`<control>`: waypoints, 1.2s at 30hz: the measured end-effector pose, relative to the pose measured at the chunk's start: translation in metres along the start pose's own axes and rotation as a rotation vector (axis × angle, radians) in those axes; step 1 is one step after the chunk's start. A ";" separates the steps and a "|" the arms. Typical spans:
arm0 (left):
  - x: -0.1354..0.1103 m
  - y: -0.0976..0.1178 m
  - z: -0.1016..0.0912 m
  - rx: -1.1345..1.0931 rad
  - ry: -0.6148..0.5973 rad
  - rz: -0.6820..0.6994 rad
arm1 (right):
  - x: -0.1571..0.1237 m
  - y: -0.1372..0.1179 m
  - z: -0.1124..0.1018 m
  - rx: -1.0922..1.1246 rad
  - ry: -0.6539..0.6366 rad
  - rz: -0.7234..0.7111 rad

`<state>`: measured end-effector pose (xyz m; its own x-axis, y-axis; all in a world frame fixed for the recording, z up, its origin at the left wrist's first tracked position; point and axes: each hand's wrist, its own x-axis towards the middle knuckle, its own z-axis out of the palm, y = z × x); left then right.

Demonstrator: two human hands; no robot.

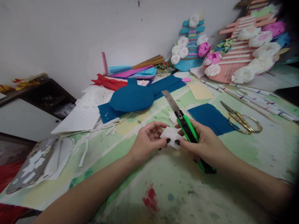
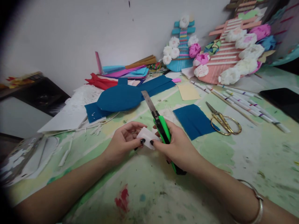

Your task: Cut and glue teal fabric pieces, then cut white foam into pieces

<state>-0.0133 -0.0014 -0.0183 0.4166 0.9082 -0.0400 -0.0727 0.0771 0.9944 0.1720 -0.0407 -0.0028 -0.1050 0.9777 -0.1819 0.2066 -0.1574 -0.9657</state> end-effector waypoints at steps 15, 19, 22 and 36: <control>-0.001 -0.006 0.007 -0.233 0.012 -0.044 | 0.001 0.000 0.011 0.427 -0.024 0.036; 0.000 -0.005 0.006 -0.229 0.001 -0.051 | 0.001 0.002 0.011 0.435 -0.044 0.033; -0.001 -0.003 0.005 -0.189 -0.010 -0.045 | 0.001 0.002 0.011 0.387 -0.020 0.032; 0.000 0.009 -0.007 0.713 0.274 0.301 | -0.006 0.003 0.006 -0.612 0.130 -0.410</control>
<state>-0.0200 0.0026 -0.0100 0.2285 0.9237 0.3077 0.4860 -0.3820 0.7861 0.1678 -0.0483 -0.0056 -0.1820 0.9558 0.2308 0.6842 0.2917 -0.6685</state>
